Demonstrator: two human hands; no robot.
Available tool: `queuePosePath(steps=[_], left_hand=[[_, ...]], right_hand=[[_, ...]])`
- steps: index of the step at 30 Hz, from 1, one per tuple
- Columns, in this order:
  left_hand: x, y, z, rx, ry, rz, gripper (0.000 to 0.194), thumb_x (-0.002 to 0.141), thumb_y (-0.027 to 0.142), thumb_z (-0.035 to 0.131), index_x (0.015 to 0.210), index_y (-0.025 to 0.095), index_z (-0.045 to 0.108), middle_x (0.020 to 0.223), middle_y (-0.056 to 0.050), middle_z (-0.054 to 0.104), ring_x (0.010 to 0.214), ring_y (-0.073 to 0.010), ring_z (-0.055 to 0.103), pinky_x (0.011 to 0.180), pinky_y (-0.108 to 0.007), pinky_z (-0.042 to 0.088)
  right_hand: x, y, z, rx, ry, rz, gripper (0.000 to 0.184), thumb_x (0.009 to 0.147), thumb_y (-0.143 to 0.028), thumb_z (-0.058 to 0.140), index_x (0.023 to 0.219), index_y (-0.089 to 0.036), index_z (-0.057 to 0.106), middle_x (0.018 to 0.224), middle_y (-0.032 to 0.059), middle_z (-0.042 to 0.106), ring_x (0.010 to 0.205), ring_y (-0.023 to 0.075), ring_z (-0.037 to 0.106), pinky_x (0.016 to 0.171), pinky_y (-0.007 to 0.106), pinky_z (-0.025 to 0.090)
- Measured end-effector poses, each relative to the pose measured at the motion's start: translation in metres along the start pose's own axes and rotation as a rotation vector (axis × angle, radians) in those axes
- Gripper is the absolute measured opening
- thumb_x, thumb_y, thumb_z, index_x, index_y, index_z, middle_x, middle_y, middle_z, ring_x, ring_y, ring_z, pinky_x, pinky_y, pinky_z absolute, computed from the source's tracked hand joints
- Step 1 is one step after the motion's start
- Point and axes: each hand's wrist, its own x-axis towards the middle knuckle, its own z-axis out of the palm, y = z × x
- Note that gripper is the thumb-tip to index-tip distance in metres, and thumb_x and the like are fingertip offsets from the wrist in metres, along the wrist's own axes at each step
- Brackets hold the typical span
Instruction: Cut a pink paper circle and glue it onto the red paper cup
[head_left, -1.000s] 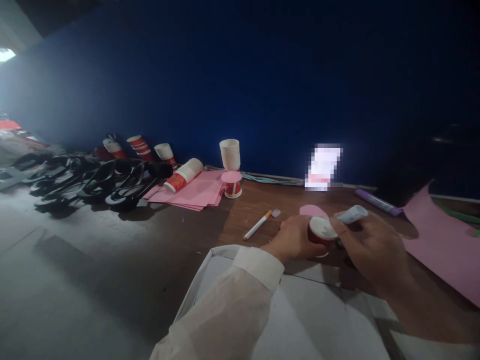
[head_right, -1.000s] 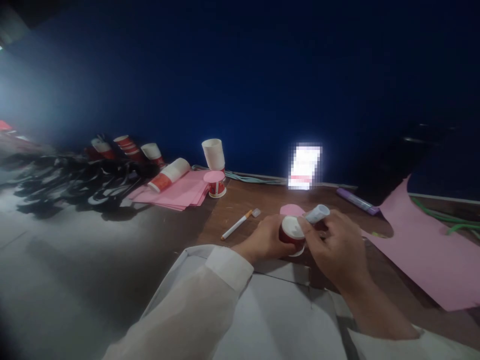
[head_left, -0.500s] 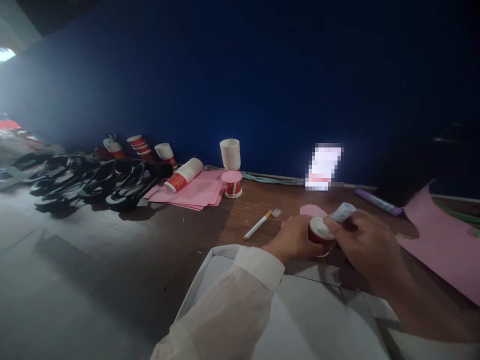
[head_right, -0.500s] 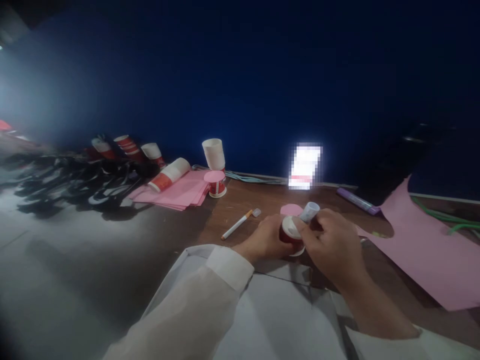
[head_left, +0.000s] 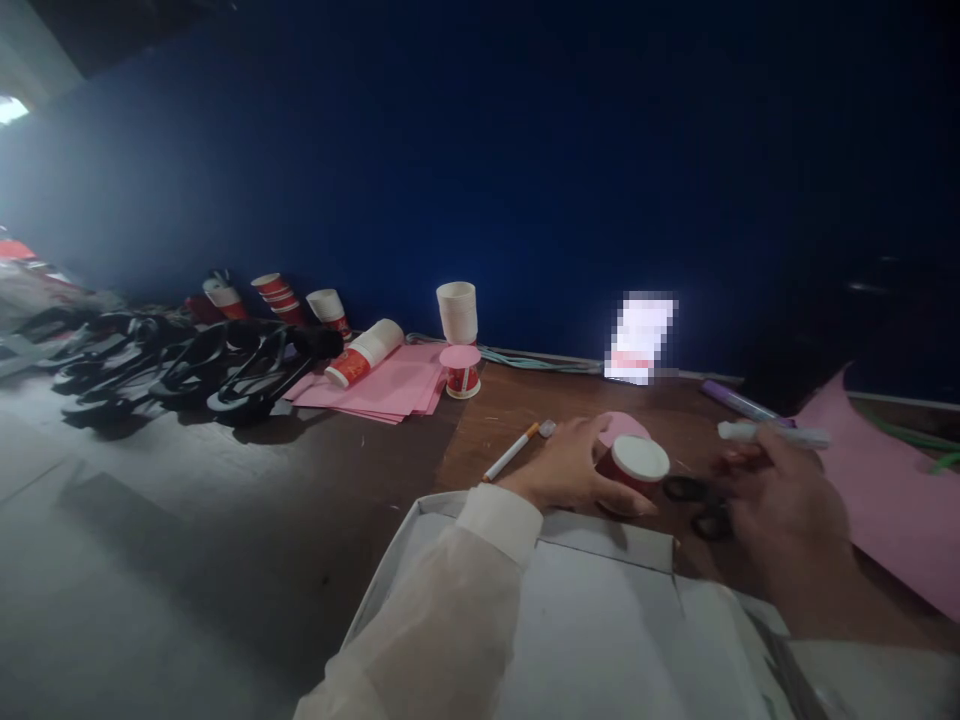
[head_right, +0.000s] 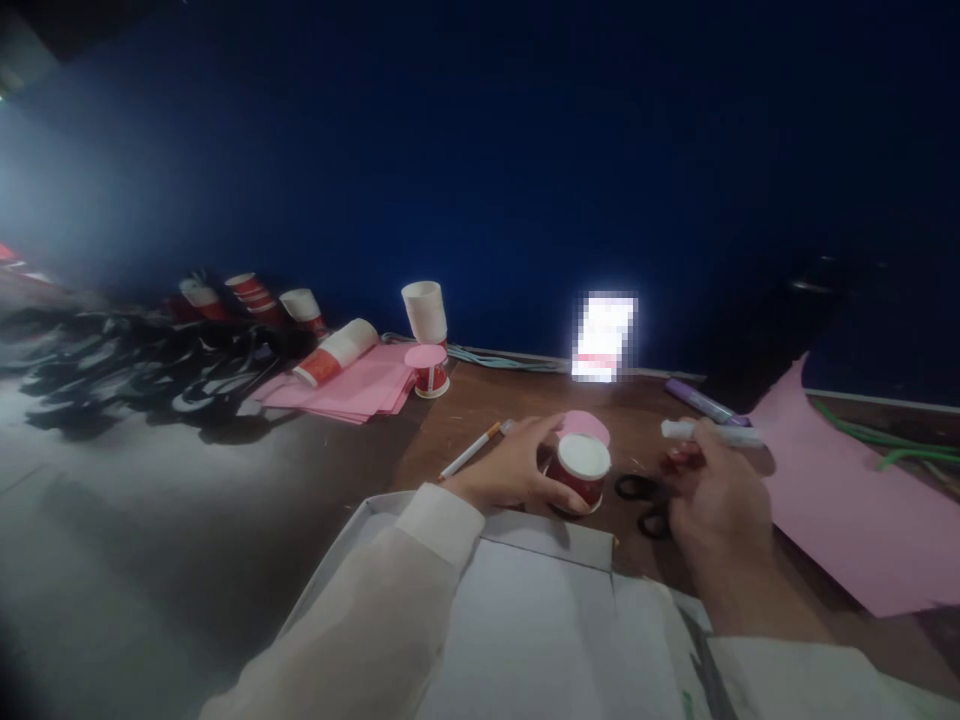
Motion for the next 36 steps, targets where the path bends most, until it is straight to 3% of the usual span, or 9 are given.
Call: queuePosePath(steps=[2,4,8,14,20,25,28,32,36], left_hand=[[0.001,-0.007,-0.01,-0.076,0.046,-0.047,0.091,0.062,0.057,0.087,0.141,0.023,0.056,0.141,-0.014,0.059,0.124,-0.0295,0.059,0.097,-0.041,0.053],[0.004,-0.013,-0.017,-0.134,0.202,-0.111,0.063,0.083,0.054,0.071,0.135,0.02,0.061,0.131,-0.013,0.066,0.113,-0.0231,0.065,0.095,-0.036,0.053],[0.009,-0.022,-0.019,0.249,0.458,-0.227,0.031,0.099,0.037,0.051,0.1,0.018,0.076,0.1,-0.009,0.073,0.099,-0.0212,0.066,0.095,-0.036,0.05],[0.015,-0.028,-0.007,0.685,0.274,-0.377,0.033,0.093,0.042,0.062,0.109,0.016,0.076,0.114,-0.014,0.068,0.11,-0.0275,0.061,0.097,-0.037,0.048],[0.015,-0.026,-0.008,0.747,0.178,-0.402,0.024,0.092,0.036,0.064,0.103,0.018,0.076,0.111,-0.012,0.067,0.107,-0.026,0.062,0.093,-0.036,0.049],[0.01,-0.024,-0.009,0.733,0.123,-0.388,0.021,0.093,0.026,0.061,0.102,0.014,0.075,0.11,-0.013,0.069,0.104,-0.0257,0.064,0.093,-0.037,0.05],[0.006,-0.021,-0.008,0.629,0.234,-0.274,0.019,0.094,0.023,0.06,0.103,0.015,0.074,0.107,-0.011,0.07,0.103,-0.0233,0.065,0.095,-0.036,0.051],[0.0,-0.009,-0.003,0.416,0.493,0.127,0.028,0.098,0.029,0.057,0.122,0.019,0.067,0.116,-0.009,0.07,0.11,-0.0198,0.064,0.099,-0.034,0.053],[-0.006,0.004,0.005,0.337,0.55,0.374,0.029,0.101,0.032,0.051,0.122,0.019,0.067,0.117,-0.008,0.073,0.111,-0.017,0.067,0.1,-0.032,0.055]], right_hand=[[0.001,0.002,0.004,0.127,0.047,0.095,0.017,0.074,-0.028,0.075,0.071,-0.023,0.059,0.066,-0.0038,0.047,0.056,0.0082,0.044,0.05,0.02,0.051],[-0.002,0.002,0.008,0.212,0.063,0.213,0.013,0.076,-0.023,0.074,0.072,-0.021,0.061,0.067,-0.0036,0.048,0.056,0.0076,0.045,0.05,0.018,0.051],[-0.009,0.0,0.014,0.271,0.058,0.34,0.01,0.081,-0.024,0.072,0.077,-0.018,0.066,0.066,-0.0041,0.046,0.057,0.007,0.046,0.05,0.016,0.051],[-0.014,0.002,0.013,0.317,-0.034,0.342,0.016,0.08,-0.026,0.075,0.076,-0.018,0.062,0.065,-0.006,0.041,0.056,0.006,0.041,0.046,0.015,0.044],[-0.017,0.004,0.011,0.318,-0.129,0.313,0.025,0.075,-0.03,0.079,0.072,-0.019,0.056,0.066,-0.0056,0.04,0.056,0.006,0.04,0.049,0.017,0.042],[-0.018,0.001,0.012,0.327,-0.149,0.283,0.024,0.067,-0.028,0.083,0.08,-0.018,0.065,0.066,-0.0064,0.042,0.056,0.0053,0.038,0.048,0.016,0.041],[-0.018,-0.001,0.013,0.31,-0.153,0.27,0.026,0.063,-0.028,0.085,0.076,-0.018,0.065,0.063,-0.0066,0.043,0.056,0.0054,0.039,0.048,0.016,0.042],[-0.025,-0.002,0.01,0.193,-0.178,0.162,0.028,0.066,-0.033,0.087,0.086,-0.021,0.073,0.067,-0.0041,0.054,0.057,0.007,0.045,0.047,0.017,0.045],[-0.041,-0.006,0.009,-0.041,-0.179,0.037,0.039,0.069,-0.04,0.087,0.104,-0.029,0.076,0.072,-0.0022,0.064,0.061,0.0131,0.057,0.044,0.022,0.046]])
